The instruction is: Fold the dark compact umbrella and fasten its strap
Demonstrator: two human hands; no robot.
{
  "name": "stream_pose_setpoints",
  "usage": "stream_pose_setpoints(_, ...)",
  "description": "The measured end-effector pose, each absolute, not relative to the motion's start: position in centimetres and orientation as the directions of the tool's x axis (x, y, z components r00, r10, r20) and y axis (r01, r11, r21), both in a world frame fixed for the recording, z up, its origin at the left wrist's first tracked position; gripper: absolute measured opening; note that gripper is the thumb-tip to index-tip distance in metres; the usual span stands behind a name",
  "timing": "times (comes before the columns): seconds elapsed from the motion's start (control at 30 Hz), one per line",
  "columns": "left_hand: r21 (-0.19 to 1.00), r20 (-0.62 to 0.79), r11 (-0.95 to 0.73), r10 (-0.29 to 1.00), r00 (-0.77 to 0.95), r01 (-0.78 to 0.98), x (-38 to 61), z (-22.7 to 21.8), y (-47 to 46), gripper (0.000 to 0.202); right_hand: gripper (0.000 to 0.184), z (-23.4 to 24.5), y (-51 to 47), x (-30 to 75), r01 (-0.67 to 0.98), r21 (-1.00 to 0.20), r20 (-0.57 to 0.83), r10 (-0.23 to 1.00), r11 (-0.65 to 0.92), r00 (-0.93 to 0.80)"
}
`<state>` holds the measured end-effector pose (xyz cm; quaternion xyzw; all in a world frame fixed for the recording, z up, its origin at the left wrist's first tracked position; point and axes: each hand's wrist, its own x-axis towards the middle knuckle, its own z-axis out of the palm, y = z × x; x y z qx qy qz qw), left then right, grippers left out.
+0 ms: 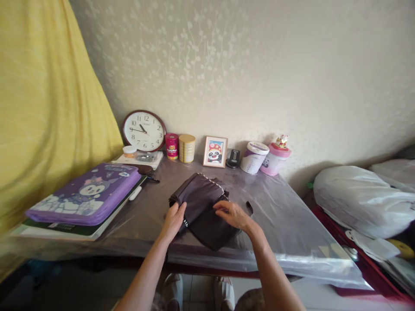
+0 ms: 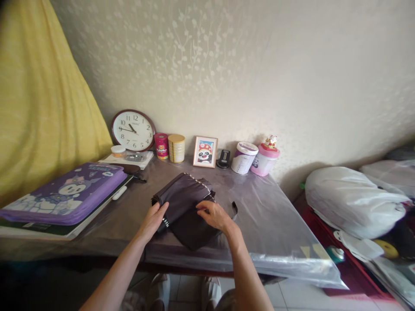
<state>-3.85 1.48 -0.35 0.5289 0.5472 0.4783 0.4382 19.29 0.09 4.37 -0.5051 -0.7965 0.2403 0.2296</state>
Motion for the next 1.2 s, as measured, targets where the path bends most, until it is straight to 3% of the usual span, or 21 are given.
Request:
stream_pose_setpoints(0.27, 0.988, 0.059, -0.05, 0.997, -0.055, 0.148, -4.1, -0.6, 1.7, 0.048, 0.054, 5.7, -3.9, 19.4, 0.708, -0.542, -0.02, 0.835, 0.453, -0.55)
stream_pose_setpoints(0.57, 0.982, 0.08, -0.067, 0.995, -0.065, 0.179, -4.2, -0.6, 1.8, 0.045, 0.075, 4.7, -5.0, 19.3, 0.769, -0.481, -0.092, 0.848, 0.421, -0.522)
stream_pose_setpoints(0.9, 0.977, 0.081, -0.067, 0.995, -0.061, 0.204, -4.3, -1.4, 2.1, 0.046, 0.054, 5.7, -4.5, 19.9, 0.76, -0.511, -0.084, 0.856, 0.402, -0.51)
stream_pose_setpoints(1.07, 0.979, 0.06, -0.048, 0.997, -0.057, 0.197, -4.3, -1.3, 2.1, 0.046, 0.053, 5.4, -4.2, 19.9, 0.778, -0.448, -0.07, 0.851, 0.439, -0.52)
stream_pose_setpoints(1.2, 0.983, 0.049, -0.038, 0.997, -0.062, 0.182, -4.2, -1.0, 1.9, 0.047, 0.038, 5.1, -3.7, 20.2, 0.806, -0.38, -0.042, 0.862, 0.454, -0.506)
